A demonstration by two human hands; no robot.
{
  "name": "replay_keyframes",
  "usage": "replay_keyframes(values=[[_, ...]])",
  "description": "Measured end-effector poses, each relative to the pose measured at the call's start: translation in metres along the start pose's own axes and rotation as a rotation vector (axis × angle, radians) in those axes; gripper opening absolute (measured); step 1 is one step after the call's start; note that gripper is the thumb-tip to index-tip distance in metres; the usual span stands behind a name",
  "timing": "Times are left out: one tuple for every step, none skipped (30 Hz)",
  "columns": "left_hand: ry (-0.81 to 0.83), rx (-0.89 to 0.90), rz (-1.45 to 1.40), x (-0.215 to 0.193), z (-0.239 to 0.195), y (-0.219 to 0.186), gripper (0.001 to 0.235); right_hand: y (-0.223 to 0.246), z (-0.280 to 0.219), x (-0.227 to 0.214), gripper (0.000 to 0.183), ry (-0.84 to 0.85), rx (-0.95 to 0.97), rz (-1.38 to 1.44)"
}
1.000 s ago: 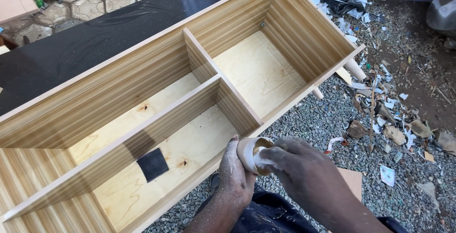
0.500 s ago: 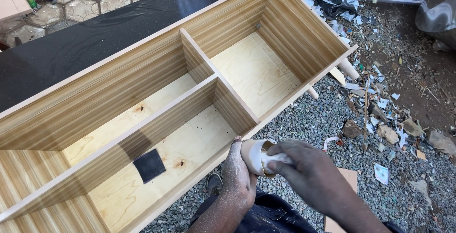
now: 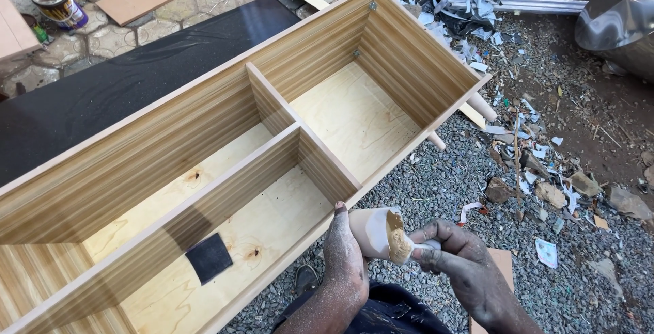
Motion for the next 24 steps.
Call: replay_keyframes(values=[[-0.011,0.009,0.047,0.001,-0.003,0.000,0.048,-0.002,0.003,-0.003,0.015,0.021,-0.036,0.017],[-0.021,0.017,0.094,0.003,-0.007,-0.001,0.046,-0.003,0.006,-0.007,0.015,0.041,-0.071,0.032],[-0.018,0.019,0.100,0.005,-0.004,0.000,0.046,0.002,0.007,-0.005,0.015,0.036,-0.074,0.037],[-0.021,0.035,0.108,0.006,-0.002,0.001,0.047,0.005,0.007,-0.005,0.017,0.031,0.042,-0.018],[-0.024,0.051,0.116,0.008,0.000,0.002,0.047,0.009,0.008,-0.005,0.022,0.026,0.158,-0.072],[-0.021,0.053,0.125,0.010,0.000,0.002,0.047,-0.002,0.015,-0.011,0.022,0.020,0.157,-0.065],[-0.019,0.048,0.128,0.013,0.001,0.002,0.048,-0.012,0.022,-0.015,0.024,0.104,0.170,0.111],[-0.016,0.041,0.132,0.015,0.001,0.003,0.048,-0.021,0.029,-0.021,0.028,0.188,0.181,0.288],[-0.013,0.042,0.141,0.017,0.005,0.005,0.048,-0.014,0.030,-0.022,0.028,0.182,0.180,0.294],[-0.019,0.053,0.132,0.019,0.009,0.008,0.047,-0.008,0.032,-0.025,0.025,0.142,0.177,0.228],[-0.025,0.065,0.124,0.021,0.014,0.010,0.046,-0.002,0.033,-0.027,0.022,0.103,0.174,0.161],[-0.027,0.064,0.131,0.024,0.016,0.013,0.046,0.001,0.036,-0.030,0.022,0.100,0.177,0.167],[-0.020,0.068,0.141,0.029,0.018,0.015,0.045,0.002,0.038,-0.033,0.016,0.061,0.188,0.127],[-0.013,0.071,0.148,0.033,0.020,0.018,0.044,0.005,0.042,-0.036,0.011,0.024,0.199,0.084],[-0.016,0.069,0.152,0.036,0.021,0.021,0.044,0.003,0.045,-0.036,0.011,0.022,0.203,0.087],[0.003,0.077,0.143,0.043,0.022,0.023,0.039,0.003,0.050,-0.037,0.010,0.008,0.205,0.029],[0.021,0.084,0.134,0.050,0.023,0.025,0.034,0.003,0.057,-0.039,0.013,-0.007,0.207,-0.028],[0.020,0.086,0.131,0.057,0.028,0.027,0.034,0.006,0.063,-0.042,0.013,-0.003,0.205,-0.030],[0.027,0.108,0.157,0.065,0.033,0.029,0.035,0.008,0.069,-0.046,0.010,0.022,0.214,-0.116],[0.029,0.129,0.179,0.072,0.038,0.032,0.036,0.010,0.075,-0.050,0.010,0.052,0.224,-0.206],[0.024,0.130,0.170,0.082,0.037,0.032,0.036,0.004,0.085,-0.061,0.010,0.061,0.223,-0.211],[-0.018,0.106,0.187,0.092,0.035,0.031,0.038,-0.002,0.096,-0.071,0.015,0.147,0.245,-0.044],[-0.060,0.081,0.203,0.103,0.034,0.030,0.043,-0.006,0.107,-0.081,0.021,0.232,0.267,0.125],[-0.062,0.085,0.194,0.113,0.035,0.030,0.043,-0.003,0.117,-0.090,0.021,0.240,0.264,0.121]])
Point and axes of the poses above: each hand's wrist, its own z-axis towards the middle knuckle, its own x-axis out of the palm, y = z × x, the point moved 2 cm from there along z, towards the middle knuckle, and after that the axes turned 4 degrees about -y, right-handed, at the moved point
